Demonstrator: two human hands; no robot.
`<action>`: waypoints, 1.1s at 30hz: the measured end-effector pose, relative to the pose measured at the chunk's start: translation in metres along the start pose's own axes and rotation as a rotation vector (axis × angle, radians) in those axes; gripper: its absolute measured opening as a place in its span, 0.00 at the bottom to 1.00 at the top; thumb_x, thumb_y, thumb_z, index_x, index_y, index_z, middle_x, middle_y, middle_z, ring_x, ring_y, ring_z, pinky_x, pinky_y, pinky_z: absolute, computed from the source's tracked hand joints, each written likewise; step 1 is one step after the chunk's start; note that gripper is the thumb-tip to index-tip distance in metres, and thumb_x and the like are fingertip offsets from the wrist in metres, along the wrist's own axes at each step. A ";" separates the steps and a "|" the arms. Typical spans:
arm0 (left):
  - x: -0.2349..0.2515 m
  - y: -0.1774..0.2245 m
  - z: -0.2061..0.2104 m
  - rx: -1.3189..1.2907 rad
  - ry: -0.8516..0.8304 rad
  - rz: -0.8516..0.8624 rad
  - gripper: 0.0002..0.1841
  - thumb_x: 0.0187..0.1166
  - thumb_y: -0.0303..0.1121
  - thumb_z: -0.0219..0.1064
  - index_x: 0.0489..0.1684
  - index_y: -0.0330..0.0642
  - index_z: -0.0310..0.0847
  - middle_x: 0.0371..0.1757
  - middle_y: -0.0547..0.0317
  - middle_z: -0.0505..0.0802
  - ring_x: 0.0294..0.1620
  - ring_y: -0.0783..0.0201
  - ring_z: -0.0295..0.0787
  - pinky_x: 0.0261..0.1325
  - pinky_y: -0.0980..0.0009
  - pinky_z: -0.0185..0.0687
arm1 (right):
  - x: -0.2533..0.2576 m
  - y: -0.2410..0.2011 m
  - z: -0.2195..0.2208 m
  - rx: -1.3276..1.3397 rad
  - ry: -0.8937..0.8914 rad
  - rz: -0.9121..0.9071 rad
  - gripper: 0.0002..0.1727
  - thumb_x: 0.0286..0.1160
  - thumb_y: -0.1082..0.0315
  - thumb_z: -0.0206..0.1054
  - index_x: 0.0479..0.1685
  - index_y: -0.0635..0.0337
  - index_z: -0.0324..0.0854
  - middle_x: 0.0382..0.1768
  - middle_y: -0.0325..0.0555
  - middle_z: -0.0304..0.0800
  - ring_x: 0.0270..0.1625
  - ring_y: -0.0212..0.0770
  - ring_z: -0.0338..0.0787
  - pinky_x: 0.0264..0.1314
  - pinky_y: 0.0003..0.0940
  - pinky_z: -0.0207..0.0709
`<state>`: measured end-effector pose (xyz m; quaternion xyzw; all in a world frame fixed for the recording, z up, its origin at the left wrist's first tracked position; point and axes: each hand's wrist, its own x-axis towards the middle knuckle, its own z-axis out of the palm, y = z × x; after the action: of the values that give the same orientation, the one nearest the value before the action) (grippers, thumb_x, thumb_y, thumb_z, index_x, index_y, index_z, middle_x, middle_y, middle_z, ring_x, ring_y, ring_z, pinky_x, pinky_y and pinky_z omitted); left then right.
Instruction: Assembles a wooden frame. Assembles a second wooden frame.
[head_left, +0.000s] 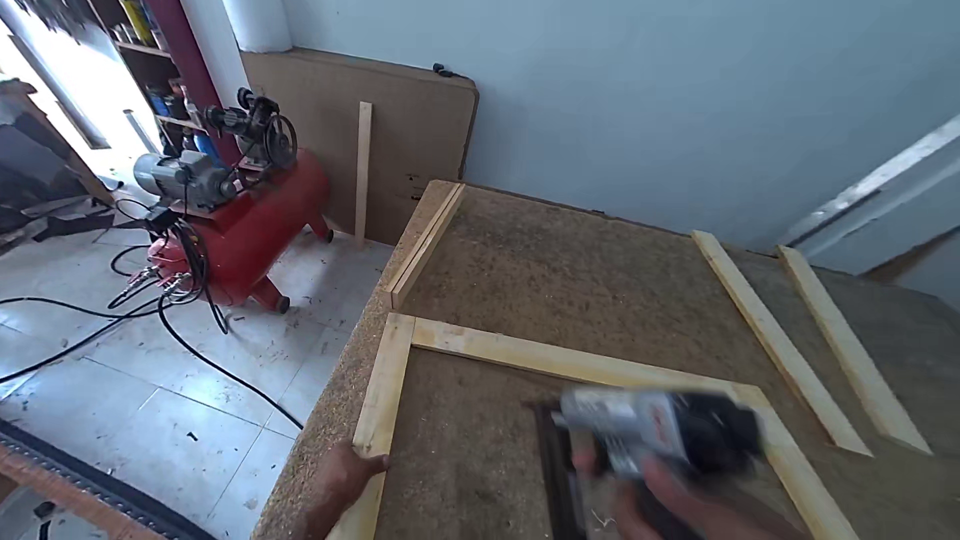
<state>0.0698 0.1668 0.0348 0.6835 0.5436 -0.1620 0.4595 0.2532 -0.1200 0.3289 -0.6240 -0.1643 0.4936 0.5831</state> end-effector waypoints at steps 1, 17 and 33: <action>-0.001 0.001 -0.002 -0.002 -0.003 -0.003 0.43 0.56 0.64 0.82 0.67 0.42 0.83 0.59 0.43 0.93 0.64 0.44 0.90 0.68 0.40 0.83 | 0.033 -0.009 0.014 -0.018 0.019 0.017 0.26 0.84 0.42 0.57 0.62 0.55 0.79 0.18 0.33 0.77 0.15 0.33 0.80 0.21 0.34 0.85; 0.022 -0.011 -0.020 0.134 -0.175 -0.009 0.54 0.53 0.80 0.71 0.72 0.43 0.77 0.52 0.44 0.96 0.58 0.42 0.94 0.61 0.40 0.86 | 0.424 0.081 0.061 -0.109 0.338 0.384 0.31 0.84 0.34 0.54 0.43 0.57 0.77 0.17 0.39 0.70 0.14 0.37 0.72 0.21 0.38 0.80; 0.023 -0.010 -0.023 0.164 -0.197 -0.013 0.52 0.56 0.81 0.67 0.70 0.45 0.76 0.50 0.48 0.96 0.55 0.45 0.95 0.57 0.43 0.88 | 0.425 0.079 0.075 -0.136 0.408 0.462 0.31 0.84 0.34 0.55 0.38 0.56 0.76 0.16 0.39 0.71 0.15 0.37 0.75 0.22 0.37 0.81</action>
<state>0.0628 0.1993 0.0257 0.6959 0.4852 -0.2753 0.4522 0.3580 0.2335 0.0910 -0.7687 0.0694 0.4653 0.4334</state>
